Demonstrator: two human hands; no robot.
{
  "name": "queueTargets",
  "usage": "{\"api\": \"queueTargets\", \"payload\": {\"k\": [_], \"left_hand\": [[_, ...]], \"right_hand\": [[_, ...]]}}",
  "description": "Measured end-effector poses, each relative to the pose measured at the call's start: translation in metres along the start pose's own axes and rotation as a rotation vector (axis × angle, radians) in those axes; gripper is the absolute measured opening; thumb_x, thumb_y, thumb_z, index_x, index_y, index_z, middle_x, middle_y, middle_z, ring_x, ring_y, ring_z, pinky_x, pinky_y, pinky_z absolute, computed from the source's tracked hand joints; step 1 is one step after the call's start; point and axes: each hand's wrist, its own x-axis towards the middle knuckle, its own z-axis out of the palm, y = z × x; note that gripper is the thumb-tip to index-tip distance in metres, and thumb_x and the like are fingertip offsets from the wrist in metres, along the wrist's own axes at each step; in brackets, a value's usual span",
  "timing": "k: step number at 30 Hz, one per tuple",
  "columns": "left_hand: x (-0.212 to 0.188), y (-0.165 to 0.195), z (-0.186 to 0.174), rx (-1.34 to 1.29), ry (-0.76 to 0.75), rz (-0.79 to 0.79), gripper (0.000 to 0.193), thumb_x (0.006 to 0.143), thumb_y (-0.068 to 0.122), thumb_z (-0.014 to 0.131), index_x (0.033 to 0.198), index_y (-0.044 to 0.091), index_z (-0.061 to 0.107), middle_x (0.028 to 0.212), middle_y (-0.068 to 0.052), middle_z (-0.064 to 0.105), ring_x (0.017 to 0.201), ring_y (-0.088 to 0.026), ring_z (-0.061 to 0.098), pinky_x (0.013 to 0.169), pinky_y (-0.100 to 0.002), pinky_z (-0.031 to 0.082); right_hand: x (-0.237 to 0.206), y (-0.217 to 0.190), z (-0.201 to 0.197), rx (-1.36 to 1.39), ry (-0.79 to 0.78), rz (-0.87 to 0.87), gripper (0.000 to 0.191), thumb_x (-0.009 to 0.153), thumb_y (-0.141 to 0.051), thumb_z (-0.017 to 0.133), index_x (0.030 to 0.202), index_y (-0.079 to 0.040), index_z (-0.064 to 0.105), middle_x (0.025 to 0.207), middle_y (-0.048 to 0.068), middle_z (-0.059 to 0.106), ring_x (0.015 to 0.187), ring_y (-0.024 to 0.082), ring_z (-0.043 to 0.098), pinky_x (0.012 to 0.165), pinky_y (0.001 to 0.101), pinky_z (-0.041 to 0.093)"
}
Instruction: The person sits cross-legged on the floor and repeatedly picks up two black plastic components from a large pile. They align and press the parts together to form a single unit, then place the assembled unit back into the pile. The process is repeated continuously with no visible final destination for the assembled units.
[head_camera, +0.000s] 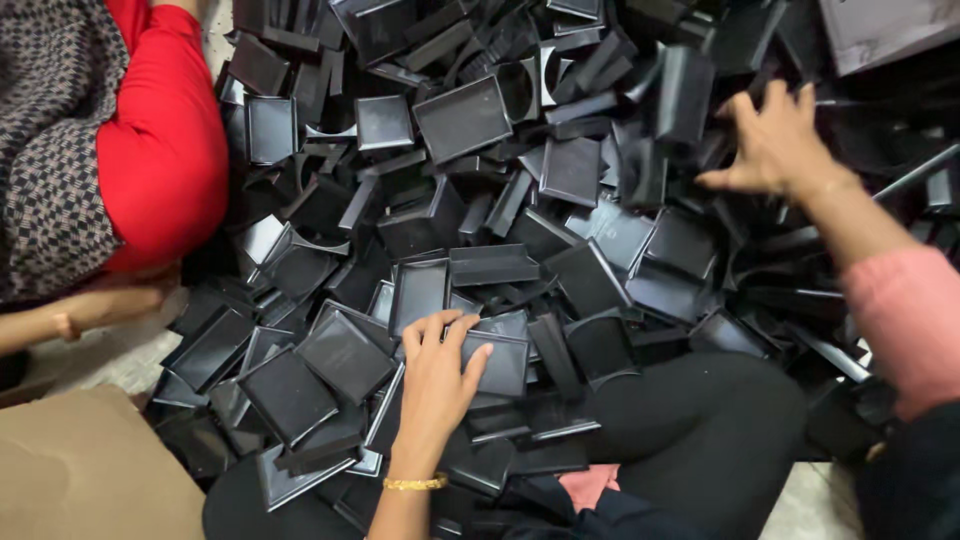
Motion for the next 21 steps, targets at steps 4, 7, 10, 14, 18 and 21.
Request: {"api": "queueTargets", "payload": {"k": [4,7,10,14,18,21], "left_hand": [[-0.005,0.008,-0.013,-0.017,-0.004,0.046,0.039,0.078,0.016,0.078,0.116,0.009,0.070,0.122,-0.010,0.063,0.115,-0.036,0.052,0.100,-0.044,0.044],[-0.011,0.006,-0.032,0.000,-0.057,0.026,0.038,0.078,0.013,0.077,0.115,0.009,0.071,0.117,-0.010,0.064,0.112,-0.035,0.053,0.099,-0.043,0.045],[-0.020,0.005,-0.053,0.008,-0.096,-0.075,0.028,0.082,0.011,0.074,0.110,0.011,0.074,0.113,-0.008,0.065,0.111,-0.033,0.056,0.099,-0.042,0.046],[-0.034,0.014,-0.082,0.028,-0.064,0.048,0.015,0.085,0.009,0.072,0.097,0.014,0.077,0.120,-0.007,0.066,0.128,-0.036,0.052,0.109,-0.050,0.033],[-0.041,0.036,-0.086,-0.191,-0.068,0.229,0.014,0.086,0.009,0.069,0.097,0.011,0.076,0.145,-0.018,0.053,0.145,-0.042,0.037,0.117,-0.046,0.031],[-0.038,0.055,-0.052,-0.526,-0.075,0.195,0.012,0.100,0.009,0.062,0.110,0.009,0.070,0.155,-0.015,0.053,0.151,-0.033,0.045,0.124,-0.043,0.035]], "right_hand": [[-0.037,-0.088,-0.040,0.594,0.090,-0.347,0.084,0.056,-0.051,0.087,0.121,-0.010,0.056,0.123,0.023,0.058,0.118,0.042,0.052,0.102,0.0523,0.043],[-0.067,-0.164,-0.047,0.650,-0.055,-0.312,0.088,0.056,-0.046,0.093,0.126,-0.007,0.056,0.114,0.025,0.050,0.108,0.044,0.050,0.097,0.0489,0.045],[-0.083,-0.201,-0.058,0.636,-0.026,-0.378,0.080,0.057,-0.040,0.093,0.123,-0.010,0.059,0.114,0.024,0.050,0.107,0.043,0.050,0.097,0.0497,0.044],[-0.098,-0.206,-0.086,0.630,0.027,-0.246,0.062,0.069,-0.015,0.087,0.127,-0.017,0.064,0.106,0.016,0.053,0.100,0.033,0.056,0.090,0.0407,0.050],[-0.136,-0.225,-0.113,1.001,0.281,0.264,0.076,0.077,0.010,0.066,0.149,-0.013,0.057,0.105,0.008,0.055,0.092,0.018,0.059,0.083,0.0262,0.054],[-0.159,-0.281,-0.117,1.315,0.400,0.389,0.082,0.081,0.012,0.060,0.158,-0.009,0.039,0.102,0.004,0.056,0.090,0.013,0.058,0.080,0.0232,0.051]]}}
